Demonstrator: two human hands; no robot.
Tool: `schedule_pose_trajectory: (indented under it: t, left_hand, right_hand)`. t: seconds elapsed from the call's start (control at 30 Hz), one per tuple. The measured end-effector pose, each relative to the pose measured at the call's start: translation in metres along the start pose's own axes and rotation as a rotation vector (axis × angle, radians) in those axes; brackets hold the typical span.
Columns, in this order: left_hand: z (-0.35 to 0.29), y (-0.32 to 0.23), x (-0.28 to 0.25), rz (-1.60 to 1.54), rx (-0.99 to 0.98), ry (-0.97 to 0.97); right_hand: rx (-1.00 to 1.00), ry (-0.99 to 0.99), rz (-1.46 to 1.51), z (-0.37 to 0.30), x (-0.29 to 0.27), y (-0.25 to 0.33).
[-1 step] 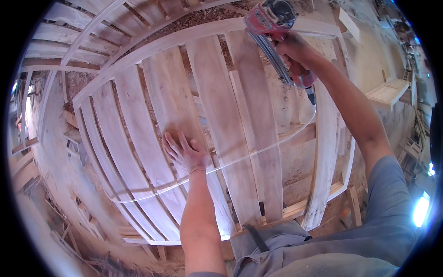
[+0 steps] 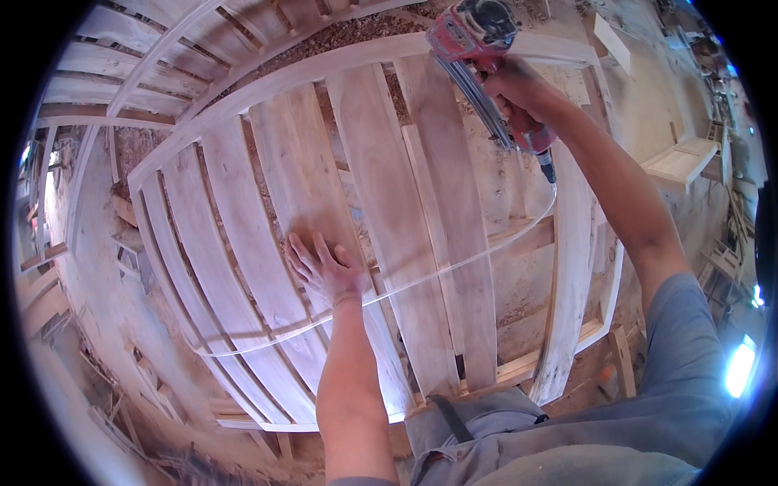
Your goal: The person assembles a wooden structure by placing planks onto a frame and securing them with a nail gun. They also use an angle grinder to smooth the edges of a plank before fitting it into the assembly.
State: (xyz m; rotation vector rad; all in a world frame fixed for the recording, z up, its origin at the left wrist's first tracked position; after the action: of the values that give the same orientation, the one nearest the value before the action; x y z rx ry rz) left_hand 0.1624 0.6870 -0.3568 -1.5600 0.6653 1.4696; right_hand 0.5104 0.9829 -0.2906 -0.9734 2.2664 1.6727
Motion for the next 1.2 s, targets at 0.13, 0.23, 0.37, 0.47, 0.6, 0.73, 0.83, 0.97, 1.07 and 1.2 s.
schedule_pose_trajectory:
  t: [0.13, 0.23, 0.37, 0.47, 0.6, 0.73, 0.83, 0.97, 1.07, 1.2]
  left_hand:
    - [-0.001, 0.003, 0.002, -0.002, -0.007, -0.012]
    - [-0.001, 0.003, 0.001, -0.011, -0.019, 0.002]
    - [-0.002, 0.003, 0.002, -0.011, -0.01, 0.002]
    - [-0.002, 0.006, 0.002, -0.017, -0.002, -0.005]
    - [-0.002, 0.004, 0.0, -0.017, 0.012, -0.029]
    - [-0.002, 0.003, -0.002, -0.02, 0.005, -0.041]
    - [-0.001, 0.004, -0.001, -0.025, -0.01, -0.028]
    - [0.0, 0.005, 0.001, -0.04, -0.021, -0.035]
    - [-0.001, 0.01, 0.0, -0.027, -0.022, -0.027]
    - [-0.004, 0.01, 0.0, -0.017, -0.023, -0.018]
  right_hand:
    - [-0.013, -0.048, 0.03, -0.011, -0.011, 0.021]
    - [-0.009, -0.05, -0.006, -0.009, -0.009, 0.028]
    - [-0.005, 0.047, -0.068, -0.002, 0.01, 0.042]
    - [-0.014, 0.075, -0.17, -0.001, 0.029, 0.068]
    - [0.047, 0.129, -0.253, 0.014, 0.034, 0.052]
    - [0.043, 0.14, -0.189, 0.018, 0.033, 0.048]
    - [0.015, 0.143, -0.266, 0.018, 0.024, 0.042]
    - [0.095, 0.018, 0.032, -0.033, 0.005, 0.031]
    - [0.212, -0.015, 0.295, -0.1, 0.008, 0.023]
    - [0.359, 0.014, 0.665, -0.2, 0.045, 0.005]
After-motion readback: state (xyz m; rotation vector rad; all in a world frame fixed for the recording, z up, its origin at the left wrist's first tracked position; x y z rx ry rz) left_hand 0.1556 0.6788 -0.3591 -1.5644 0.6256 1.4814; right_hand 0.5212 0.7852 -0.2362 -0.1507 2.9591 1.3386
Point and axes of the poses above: each hand's wrist, its own z-axis towards the middle knuckle, its own x-axis out of the palm, y = z × x, the point moved 10 cm from there along z, towards the middle knuckle, and after that the axes turned 10 degrees about -x, right-handed, at the moved point
